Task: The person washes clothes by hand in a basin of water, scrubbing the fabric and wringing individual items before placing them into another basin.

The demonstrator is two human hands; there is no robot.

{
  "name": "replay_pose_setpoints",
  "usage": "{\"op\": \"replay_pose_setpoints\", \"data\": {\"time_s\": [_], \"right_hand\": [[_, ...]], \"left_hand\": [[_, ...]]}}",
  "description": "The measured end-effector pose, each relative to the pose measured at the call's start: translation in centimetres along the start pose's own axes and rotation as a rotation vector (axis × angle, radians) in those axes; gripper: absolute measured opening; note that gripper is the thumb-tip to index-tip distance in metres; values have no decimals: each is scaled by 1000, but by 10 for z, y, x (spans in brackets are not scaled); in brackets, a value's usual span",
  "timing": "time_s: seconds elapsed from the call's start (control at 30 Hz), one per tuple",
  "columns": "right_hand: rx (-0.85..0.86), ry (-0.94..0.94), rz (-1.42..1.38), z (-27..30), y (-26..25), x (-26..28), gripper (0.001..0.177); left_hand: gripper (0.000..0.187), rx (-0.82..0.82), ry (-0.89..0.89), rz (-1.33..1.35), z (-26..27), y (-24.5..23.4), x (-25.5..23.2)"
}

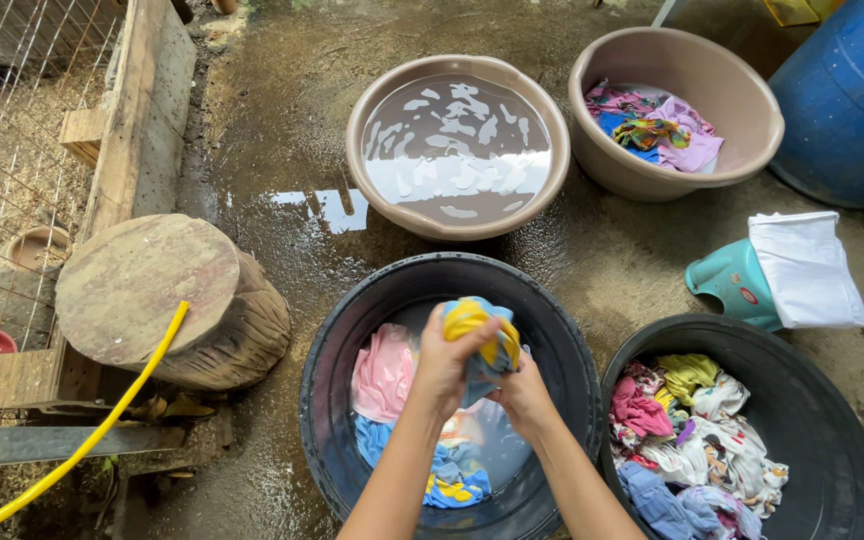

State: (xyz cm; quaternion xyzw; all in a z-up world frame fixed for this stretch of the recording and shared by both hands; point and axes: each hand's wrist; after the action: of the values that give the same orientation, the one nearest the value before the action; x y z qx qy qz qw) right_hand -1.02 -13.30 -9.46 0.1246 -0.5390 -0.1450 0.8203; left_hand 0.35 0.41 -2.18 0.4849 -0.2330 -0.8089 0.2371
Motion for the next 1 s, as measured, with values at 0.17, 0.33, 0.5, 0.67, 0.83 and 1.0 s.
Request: {"op": "replay_pose_setpoints", "data": {"time_s": [0.17,0.33,0.5,0.67,0.83,1.0], "right_hand": [[-27,-169,-216,9,11,10,45],[-27,-157,-294,31,24,12,55],[18,98,-309,76,28,29,71],[73,319,-824,77,33,39,82],[-343,380,-608,27,14,2,63],[-237,-68,-566,5,12,-12,34]], "left_hand": [[43,-303,75,118,-11,-37,15],[46,-78,-283,590,7,-32,14],[46,52,-113,227,5,-37,-4],[35,228,-23,-330,2,-30,3],[30,275,-66,-155,10,-16,23],[18,94,11,278,0,-23,52]]}}
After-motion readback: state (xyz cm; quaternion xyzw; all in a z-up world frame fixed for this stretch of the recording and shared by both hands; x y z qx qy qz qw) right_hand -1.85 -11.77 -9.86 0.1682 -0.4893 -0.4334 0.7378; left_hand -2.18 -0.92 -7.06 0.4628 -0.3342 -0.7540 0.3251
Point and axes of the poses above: each hand's wrist, its own z-axis away from the middle knuckle, its own y-axis out of the palm, x = y × z, and after that the axes turned 11 degrees about -y, right-handed
